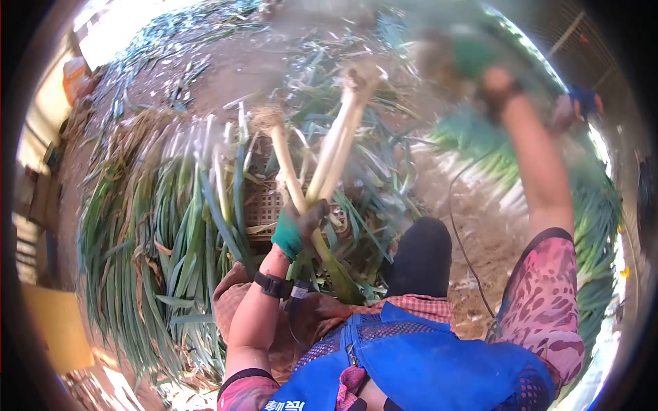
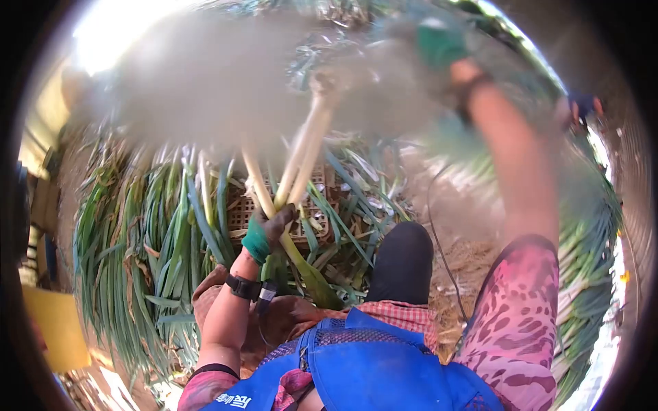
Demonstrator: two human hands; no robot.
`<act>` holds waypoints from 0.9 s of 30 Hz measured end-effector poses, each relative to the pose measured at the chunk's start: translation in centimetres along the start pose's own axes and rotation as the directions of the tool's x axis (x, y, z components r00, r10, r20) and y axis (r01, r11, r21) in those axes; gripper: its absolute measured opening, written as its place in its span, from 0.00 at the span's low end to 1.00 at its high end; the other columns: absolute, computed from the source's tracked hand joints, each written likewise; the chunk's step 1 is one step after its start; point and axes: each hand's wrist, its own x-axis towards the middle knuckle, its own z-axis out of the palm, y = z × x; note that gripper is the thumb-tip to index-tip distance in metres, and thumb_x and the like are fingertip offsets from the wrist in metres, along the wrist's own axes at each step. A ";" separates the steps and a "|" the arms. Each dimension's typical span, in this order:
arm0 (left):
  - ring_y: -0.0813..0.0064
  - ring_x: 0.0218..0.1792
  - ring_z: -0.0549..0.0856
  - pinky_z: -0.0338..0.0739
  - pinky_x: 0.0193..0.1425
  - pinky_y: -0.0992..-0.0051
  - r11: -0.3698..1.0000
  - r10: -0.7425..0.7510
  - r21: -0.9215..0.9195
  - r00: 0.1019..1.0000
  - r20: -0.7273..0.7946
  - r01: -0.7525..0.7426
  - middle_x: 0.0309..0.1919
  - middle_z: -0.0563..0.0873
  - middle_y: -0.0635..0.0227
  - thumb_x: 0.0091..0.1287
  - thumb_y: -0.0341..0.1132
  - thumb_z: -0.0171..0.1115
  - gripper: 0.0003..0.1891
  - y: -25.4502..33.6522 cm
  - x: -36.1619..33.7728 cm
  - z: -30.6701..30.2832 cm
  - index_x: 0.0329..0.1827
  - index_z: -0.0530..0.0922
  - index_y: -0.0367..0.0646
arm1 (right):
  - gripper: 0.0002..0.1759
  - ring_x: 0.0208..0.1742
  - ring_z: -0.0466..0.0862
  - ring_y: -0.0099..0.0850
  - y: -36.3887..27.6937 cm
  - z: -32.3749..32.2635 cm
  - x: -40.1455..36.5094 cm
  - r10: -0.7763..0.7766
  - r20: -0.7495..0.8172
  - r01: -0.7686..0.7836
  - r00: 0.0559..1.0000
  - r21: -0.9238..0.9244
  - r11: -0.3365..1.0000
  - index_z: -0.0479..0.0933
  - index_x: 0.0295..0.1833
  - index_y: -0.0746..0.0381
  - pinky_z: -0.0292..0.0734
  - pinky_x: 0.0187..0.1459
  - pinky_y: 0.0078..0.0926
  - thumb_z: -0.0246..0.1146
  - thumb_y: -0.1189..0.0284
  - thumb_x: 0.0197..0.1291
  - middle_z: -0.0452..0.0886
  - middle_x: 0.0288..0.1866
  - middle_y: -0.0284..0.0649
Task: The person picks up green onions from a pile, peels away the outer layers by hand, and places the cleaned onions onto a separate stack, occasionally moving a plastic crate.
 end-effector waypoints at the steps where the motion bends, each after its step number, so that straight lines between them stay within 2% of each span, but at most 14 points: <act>1: 0.82 0.28 0.81 0.75 0.31 0.79 0.997 0.080 0.023 0.997 0.002 -0.080 0.30 0.86 0.70 0.64 0.36 0.67 0.11 0.0 -0.3 0.3 0.42 0.83 0.35 | 0.06 0.36 0.83 0.29 -2.1 -0.4 -0.9 -0.038 -0.033 0.040 0.999 0.063 0.997 0.78 0.37 0.51 0.77 0.42 0.30 0.60 0.64 0.56 0.82 0.31 0.33; 6: 0.83 0.30 0.81 0.77 0.33 0.81 0.978 0.205 -0.003 0.955 0.214 -0.209 0.32 0.86 0.71 0.67 0.32 0.65 0.08 -0.4 -2.4 4.2 0.43 0.83 0.35 | 0.02 0.33 0.82 0.30 -10.7 0.3 -6.4 -0.222 -0.209 0.241 0.953 0.074 0.968 0.76 0.31 0.50 0.77 0.41 0.31 0.61 0.66 0.52 0.80 0.27 0.30; 8: 0.82 0.33 0.82 0.78 0.37 0.81 0.966 0.252 -0.133 0.931 0.264 -0.224 0.37 0.85 0.70 0.69 0.29 0.63 0.14 -3.3 -2.0 4.6 0.55 0.78 0.34 | 0.02 0.32 0.81 0.31 -12.2 1.6 -8.4 -0.282 -0.217 0.284 0.935 -0.020 0.959 0.75 0.28 0.50 0.76 0.40 0.32 0.61 0.67 0.50 0.79 0.26 0.29; 10: 0.81 0.36 0.81 0.77 0.40 0.81 0.868 0.494 -0.102 0.823 0.282 -0.486 0.40 0.83 0.71 0.70 0.27 0.61 0.21 0.3 -3.3 8.2 0.65 0.70 0.35 | 0.02 0.31 0.82 0.30 -12.5 2.1 -10.1 -0.287 -0.184 0.270 0.940 -0.110 0.957 0.76 0.27 0.48 0.75 0.38 0.32 0.62 0.66 0.46 0.79 0.24 0.24; 12: 0.82 0.38 0.80 0.77 0.41 0.80 0.922 0.340 0.041 0.859 0.382 -0.384 0.43 0.81 0.70 0.70 0.28 0.61 0.24 2.3 -2.7 8.9 0.68 0.67 0.36 | 0.03 0.30 0.82 0.31 -13.6 1.5 -11.8 -0.192 -0.269 0.196 0.944 -0.011 0.980 0.76 0.28 0.48 0.74 0.38 0.32 0.63 0.65 0.45 0.79 0.22 0.25; 14: 0.82 0.37 0.80 0.77 0.41 0.79 0.951 0.261 0.029 0.852 0.454 -0.307 0.43 0.81 0.69 0.69 0.28 0.62 0.25 4.8 -2.6 10.6 0.67 0.67 0.36 | 0.04 0.28 0.81 0.30 -14.3 -1.1 -11.6 -0.121 0.060 0.126 0.991 -0.098 0.987 0.77 0.29 0.48 0.72 0.38 0.31 0.64 0.64 0.45 0.78 0.20 0.24; 15: 0.77 0.40 0.83 0.80 0.45 0.76 0.948 0.199 0.122 0.845 0.496 -0.295 0.42 0.82 0.66 0.67 0.29 0.64 0.24 7.0 -4.1 11.5 0.65 0.69 0.35 | 0.04 0.29 0.81 0.31 -13.8 -2.4 -12.6 -0.167 -0.047 0.158 0.985 -0.157 0.975 0.77 0.29 0.49 0.71 0.38 0.32 0.64 0.64 0.47 0.78 0.22 0.24; 16: 0.75 0.41 0.84 0.81 0.46 0.75 0.965 0.242 -0.051 0.791 0.562 -0.259 0.41 0.83 0.66 0.66 0.30 0.65 0.19 7.6 -5.2 12.5 0.57 0.73 0.35 | 0.04 0.29 0.80 0.31 -13.2 -3.9 -13.4 -0.135 -0.169 0.096 0.976 -0.219 0.971 0.77 0.29 0.50 0.71 0.37 0.32 0.63 0.64 0.47 0.79 0.22 0.24; 18: 0.61 0.45 0.87 0.83 0.53 0.64 0.992 0.036 0.073 0.787 0.615 -0.102 0.45 0.85 0.56 0.64 0.28 0.65 0.22 5.8 -2.9 11.4 0.59 0.70 0.30 | 0.04 0.29 0.80 0.31 -12.0 -6.9 -14.4 -0.113 -0.409 -0.028 0.906 -0.322 0.946 0.78 0.30 0.51 0.71 0.36 0.32 0.63 0.65 0.48 0.80 0.24 0.24; 19: 0.63 0.41 0.88 0.83 0.50 0.67 0.986 0.040 0.111 0.814 0.579 -0.127 0.42 0.86 0.56 0.63 0.31 0.65 0.20 5.2 -2.9 11.4 0.54 0.75 0.28 | 0.05 0.32 0.78 0.28 -10.8 -8.3 -15.0 -0.006 -0.252 -0.105 0.968 -0.429 0.897 0.77 0.33 0.52 0.67 0.42 0.28 0.61 0.65 0.52 0.77 0.24 0.24; 21: 0.68 0.38 0.87 0.82 0.45 0.71 0.966 0.057 0.184 0.843 0.535 -0.182 0.37 0.88 0.58 0.62 0.36 0.65 0.16 5.0 -2.6 10.2 0.47 0.80 0.30 | 0.04 0.35 0.83 0.31 -8.0 -6.3 -16.7 0.174 -0.015 -0.168 0.985 -0.350 0.922 0.78 0.34 0.55 0.72 0.38 0.34 0.63 0.67 0.54 0.82 0.29 0.27; 22: 0.69 0.37 0.87 0.81 0.45 0.72 0.966 0.067 0.180 0.850 0.522 -0.186 0.36 0.88 0.59 0.61 0.36 0.65 0.16 5.0 -2.8 10.1 0.46 0.81 0.31 | 0.05 0.37 0.84 0.32 -7.3 -7.8 -18.4 0.300 0.167 -0.248 0.939 -0.275 0.929 0.80 0.35 0.55 0.75 0.36 0.36 0.65 0.67 0.54 0.84 0.31 0.29; 25: 0.68 0.42 0.85 0.80 0.50 0.71 0.914 0.232 0.213 0.876 0.423 -0.345 0.42 0.86 0.61 0.65 0.38 0.63 0.19 2.8 1.5 3.6 0.54 0.79 0.33 | 0.11 0.40 0.86 0.35 -4.1 -3.8 -21.7 0.447 0.275 -0.330 0.851 -0.384 0.863 0.84 0.42 0.56 0.78 0.34 0.42 0.66 0.67 0.53 0.87 0.37 0.33; 27: 0.69 0.41 0.84 0.79 0.52 0.70 0.954 0.273 0.043 0.922 0.276 -0.296 0.43 0.85 0.65 0.70 0.39 0.60 0.19 2.9 3.3 1.4 0.57 0.79 0.35 | 0.17 0.42 0.86 0.39 -4.6 -5.5 -22.9 0.551 0.424 -0.362 0.719 -0.448 0.817 0.85 0.50 0.55 0.80 0.39 0.45 0.65 0.66 0.55 0.88 0.41 0.34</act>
